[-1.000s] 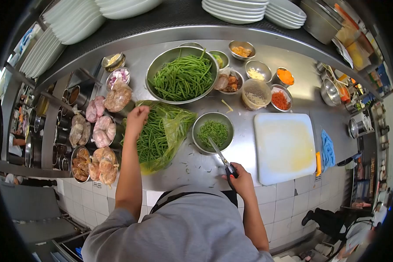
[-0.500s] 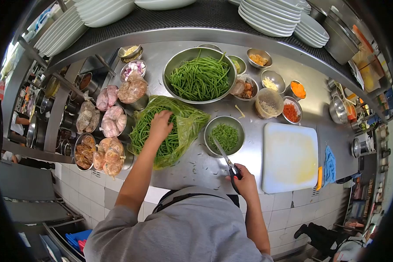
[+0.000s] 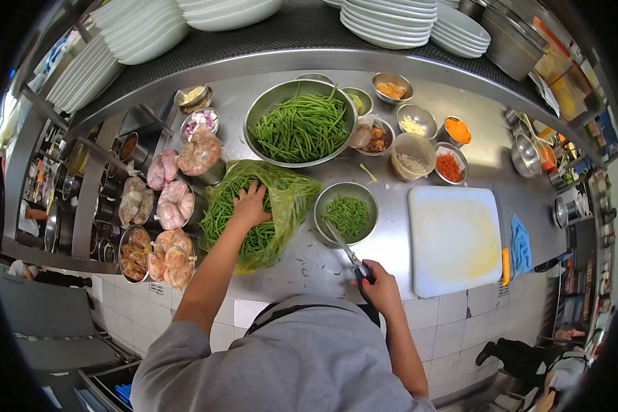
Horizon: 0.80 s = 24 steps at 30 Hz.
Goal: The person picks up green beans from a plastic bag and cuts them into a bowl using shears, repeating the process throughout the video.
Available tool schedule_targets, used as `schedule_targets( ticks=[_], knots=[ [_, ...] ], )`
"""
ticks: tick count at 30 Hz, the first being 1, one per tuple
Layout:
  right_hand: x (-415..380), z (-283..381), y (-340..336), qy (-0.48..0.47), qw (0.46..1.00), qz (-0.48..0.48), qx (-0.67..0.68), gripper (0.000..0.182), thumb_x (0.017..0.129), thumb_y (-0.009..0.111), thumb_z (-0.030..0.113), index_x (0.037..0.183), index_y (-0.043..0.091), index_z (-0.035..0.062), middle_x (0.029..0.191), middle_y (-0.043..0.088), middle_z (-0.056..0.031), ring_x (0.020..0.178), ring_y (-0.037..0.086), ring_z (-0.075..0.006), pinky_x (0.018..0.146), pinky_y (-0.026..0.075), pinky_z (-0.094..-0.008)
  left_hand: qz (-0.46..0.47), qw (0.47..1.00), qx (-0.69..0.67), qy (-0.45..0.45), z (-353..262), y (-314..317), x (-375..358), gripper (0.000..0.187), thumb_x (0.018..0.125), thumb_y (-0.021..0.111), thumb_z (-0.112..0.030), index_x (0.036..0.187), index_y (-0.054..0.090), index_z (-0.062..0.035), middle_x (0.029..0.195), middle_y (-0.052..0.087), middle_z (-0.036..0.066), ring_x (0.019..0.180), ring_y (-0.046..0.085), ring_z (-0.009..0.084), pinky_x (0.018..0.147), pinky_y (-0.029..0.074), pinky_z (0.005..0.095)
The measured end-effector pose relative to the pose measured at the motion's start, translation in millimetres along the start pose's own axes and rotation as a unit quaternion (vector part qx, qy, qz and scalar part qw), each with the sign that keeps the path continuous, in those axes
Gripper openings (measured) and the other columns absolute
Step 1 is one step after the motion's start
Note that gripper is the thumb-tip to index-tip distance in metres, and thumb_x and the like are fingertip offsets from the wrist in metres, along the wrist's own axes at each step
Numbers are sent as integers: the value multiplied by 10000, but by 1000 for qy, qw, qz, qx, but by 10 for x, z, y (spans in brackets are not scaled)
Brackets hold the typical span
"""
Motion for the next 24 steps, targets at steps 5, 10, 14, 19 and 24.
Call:
schedule_targets(
  ticks=[5,10,14,19,24],
  knots=[
    [31,-65,35,2,1000,1,-23,506,883,715,36,1378,610,20,984,778,-113,831,718,-162,798,562,-300,9,999,34,-24,-110,67,245,860,741,910,-364,1480,534,-138,1534,428,159,1357,445,459,1061,412,633],
    [36,-108,-4,-15,999,-13,27,518,877,764,91,1369,619,21,944,773,-113,816,709,-171,786,560,-312,-8,1000,21,4,-96,44,226,738,720,917,-356,1359,652,-101,1440,468,159,1335,461,454,1044,431,650],
    [15,-46,-45,5,1000,-16,-7,529,871,791,107,1363,621,16,956,775,-125,822,710,-177,791,561,-319,-13,999,42,4,-59,-23,177,684,701,920,-308,1311,686,-102,1399,529,157,1294,518,433,1021,482,605],
    [52,-153,-16,-22,999,-37,14,552,857,842,117,1356,627,18,915,778,-79,769,664,-108,730,542,-282,-44,995,52,74,84,-368,350,532,751,853,-173,1258,707,-101,1230,682,140,1098,689,382,923,580,481],
    [54,-171,-52,5,1000,-23,-2,562,852,849,136,1354,628,14,947,780,-109,797,688,-147,764,549,-298,-86,987,51,124,225,-806,117,509,726,843,-126,1215,704,-116,1224,688,115,1103,689,370,926,570,478]
  ],
)
Point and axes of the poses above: each hand's wrist, its own x-axis towards the middle knuckle, its own y-axis out of the palm, z = x × y, the point moved 1 cm from there along x, towards the middle knuckle
